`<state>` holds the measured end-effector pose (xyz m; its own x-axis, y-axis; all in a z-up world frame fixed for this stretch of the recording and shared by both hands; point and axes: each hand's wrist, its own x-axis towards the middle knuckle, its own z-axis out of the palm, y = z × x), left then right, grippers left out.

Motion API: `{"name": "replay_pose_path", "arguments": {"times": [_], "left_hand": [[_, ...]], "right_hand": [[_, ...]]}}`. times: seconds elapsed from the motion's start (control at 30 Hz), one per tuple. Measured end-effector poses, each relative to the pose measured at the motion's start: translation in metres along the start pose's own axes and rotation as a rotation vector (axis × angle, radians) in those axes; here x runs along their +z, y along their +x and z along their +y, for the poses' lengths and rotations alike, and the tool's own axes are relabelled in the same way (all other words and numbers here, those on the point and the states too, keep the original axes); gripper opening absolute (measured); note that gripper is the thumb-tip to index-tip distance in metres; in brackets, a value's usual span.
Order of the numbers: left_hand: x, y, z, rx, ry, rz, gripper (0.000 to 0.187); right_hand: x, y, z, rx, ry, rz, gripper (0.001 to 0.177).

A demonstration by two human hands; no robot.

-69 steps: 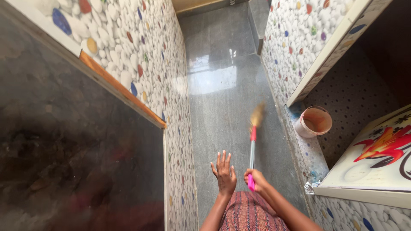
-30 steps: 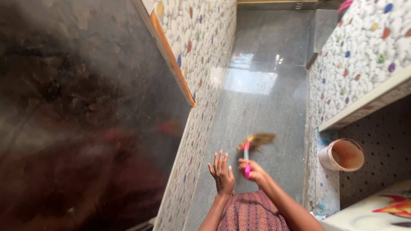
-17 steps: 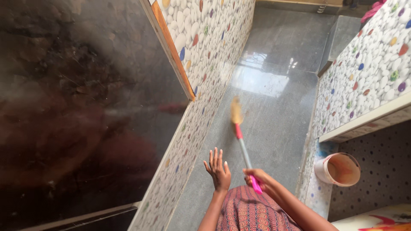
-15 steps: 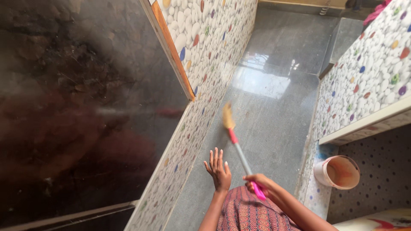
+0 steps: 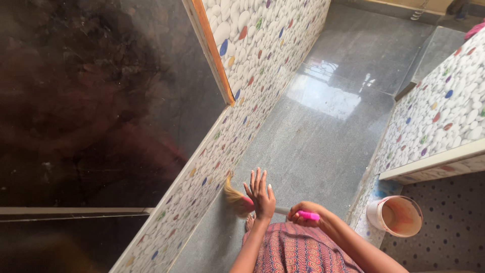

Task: The person sweeps the floor in a narrow hallway using a broom.

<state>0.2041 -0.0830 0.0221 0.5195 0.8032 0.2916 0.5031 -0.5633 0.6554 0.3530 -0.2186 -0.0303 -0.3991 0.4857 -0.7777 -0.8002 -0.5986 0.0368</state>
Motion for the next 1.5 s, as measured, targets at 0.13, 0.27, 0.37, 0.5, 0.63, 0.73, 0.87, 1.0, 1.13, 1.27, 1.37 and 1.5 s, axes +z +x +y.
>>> {"name": "replay_pose_path", "arguments": {"times": [0.13,0.27,0.37,0.5,0.63,0.73,0.87,1.0,1.13,1.27,1.37,1.5], "left_hand": [[0.002,-0.002,0.000,0.001,-0.016,0.008,0.057],[0.002,-0.008,0.004,-0.010,0.020,0.004,0.056],[-0.002,-0.015,0.007,-0.036,0.027,-0.013,0.057],[-0.007,-0.017,0.003,-0.051,0.051,-0.001,0.056],[-0.009,-0.021,-0.002,-0.063,0.083,-0.017,0.057],[-0.007,-0.020,-0.001,-0.060,0.087,-0.013,0.057],[-0.003,-0.021,0.003,-0.066,0.072,-0.022,0.057],[0.003,-0.019,0.004,-0.073,0.060,-0.032,0.056],[0.015,-0.012,0.009,-0.028,0.056,-0.028,0.057],[0.023,-0.005,0.015,0.005,0.050,-0.042,0.057],[0.028,0.006,0.021,0.017,0.024,-0.062,0.057],[0.035,0.011,0.025,0.045,0.023,-0.053,0.057]], "right_hand": [[-0.021,-0.006,-0.023,-0.135,-0.402,0.213,0.021],[-0.029,-0.022,-0.057,-0.266,-0.353,0.323,0.027],[-0.034,-0.031,-0.079,-0.341,-0.311,0.307,0.026],[-0.032,-0.033,-0.099,-0.459,-0.353,0.396,0.025],[-0.030,-0.028,-0.117,-0.539,-0.453,0.530,0.022],[-0.028,-0.017,-0.117,-0.653,-0.291,0.425,0.020],[-0.021,-0.008,-0.094,-0.632,-0.506,0.565,0.022],[-0.020,-0.008,-0.054,-0.555,-0.738,0.657,0.020],[-0.032,-0.018,-0.006,-0.509,-0.621,0.421,0.020],[-0.042,-0.026,-0.004,-0.423,-0.369,0.256,0.021],[-0.048,-0.034,-0.004,-0.244,-0.441,0.384,0.022],[-0.068,-0.060,-0.006,-0.318,-0.378,0.431,0.024]]}}
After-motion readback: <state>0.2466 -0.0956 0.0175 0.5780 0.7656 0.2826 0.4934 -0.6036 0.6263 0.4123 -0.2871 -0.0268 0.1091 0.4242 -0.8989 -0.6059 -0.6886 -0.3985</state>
